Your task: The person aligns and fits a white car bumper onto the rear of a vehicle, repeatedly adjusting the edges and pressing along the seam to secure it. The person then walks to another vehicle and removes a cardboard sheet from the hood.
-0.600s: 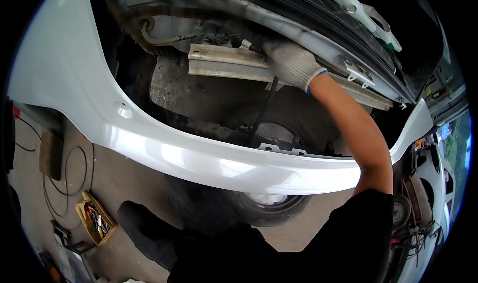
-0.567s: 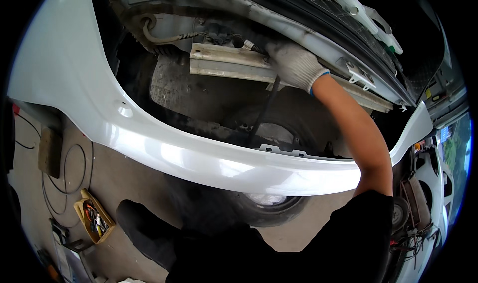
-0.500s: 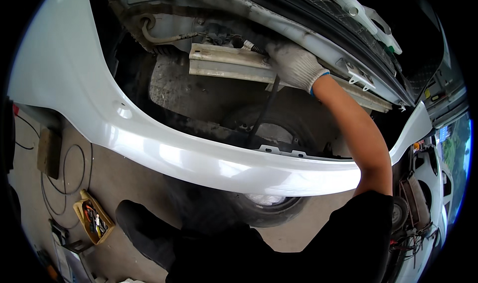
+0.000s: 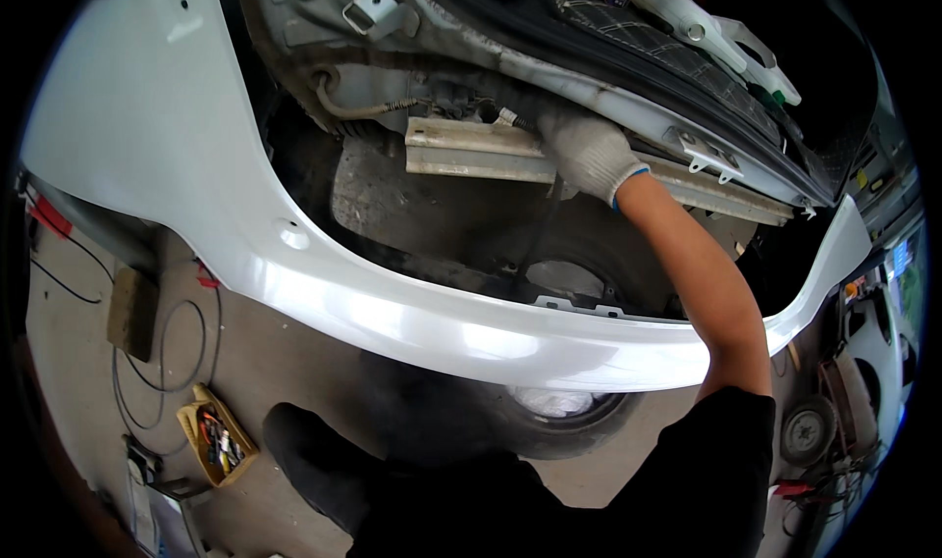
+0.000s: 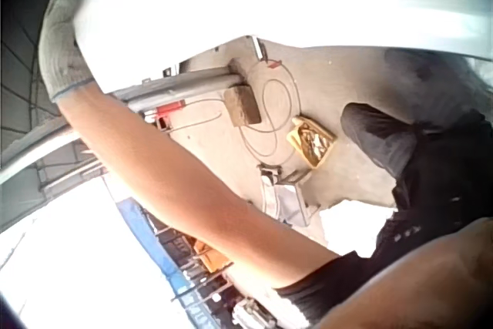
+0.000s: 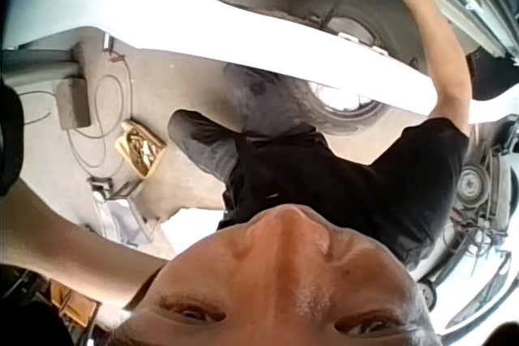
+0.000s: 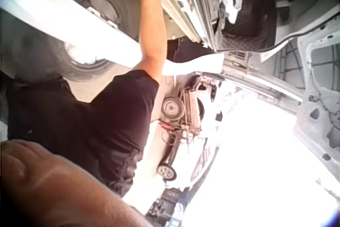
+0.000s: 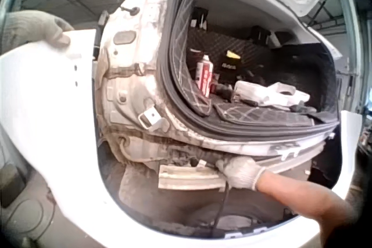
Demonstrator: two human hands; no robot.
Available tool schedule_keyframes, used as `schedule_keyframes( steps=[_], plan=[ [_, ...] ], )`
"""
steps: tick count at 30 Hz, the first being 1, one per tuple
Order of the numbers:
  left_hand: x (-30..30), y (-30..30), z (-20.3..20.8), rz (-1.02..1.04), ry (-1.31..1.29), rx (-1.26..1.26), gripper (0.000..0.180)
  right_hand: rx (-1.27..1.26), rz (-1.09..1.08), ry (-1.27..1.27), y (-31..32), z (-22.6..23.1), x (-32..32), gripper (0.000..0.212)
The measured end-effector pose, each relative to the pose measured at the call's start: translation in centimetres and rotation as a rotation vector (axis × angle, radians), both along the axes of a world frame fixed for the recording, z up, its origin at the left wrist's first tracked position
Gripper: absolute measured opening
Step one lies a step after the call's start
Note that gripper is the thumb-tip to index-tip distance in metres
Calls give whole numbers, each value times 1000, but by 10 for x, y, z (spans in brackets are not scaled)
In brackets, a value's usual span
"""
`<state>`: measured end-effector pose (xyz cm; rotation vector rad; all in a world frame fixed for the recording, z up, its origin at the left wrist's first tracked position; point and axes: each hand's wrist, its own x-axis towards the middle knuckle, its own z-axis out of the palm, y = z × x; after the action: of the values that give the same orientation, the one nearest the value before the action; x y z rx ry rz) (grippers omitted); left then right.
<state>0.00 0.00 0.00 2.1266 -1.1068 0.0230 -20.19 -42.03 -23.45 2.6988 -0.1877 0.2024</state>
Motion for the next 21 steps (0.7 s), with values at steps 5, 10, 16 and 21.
schedule_keyframes(
  steps=[5, 10, 16, 21],
  plan=[
    [15, -9, 2, 67, -69, -1, 67, 74, -28, -75, 76, 4, -57, 59],
    [8, -5, 11, 245, -165, -51, 72, 469, 137, 85, 125, -38, -113, 54],
    [-10, -10, 6, 200, 101, -110, 61, 471, 46, -206, 111, -70, -133, 43],
    [-30, -17, 19, 268, 28, -57, 56, 617, 60, -200, 110, -78, -136, 30]
  ],
)
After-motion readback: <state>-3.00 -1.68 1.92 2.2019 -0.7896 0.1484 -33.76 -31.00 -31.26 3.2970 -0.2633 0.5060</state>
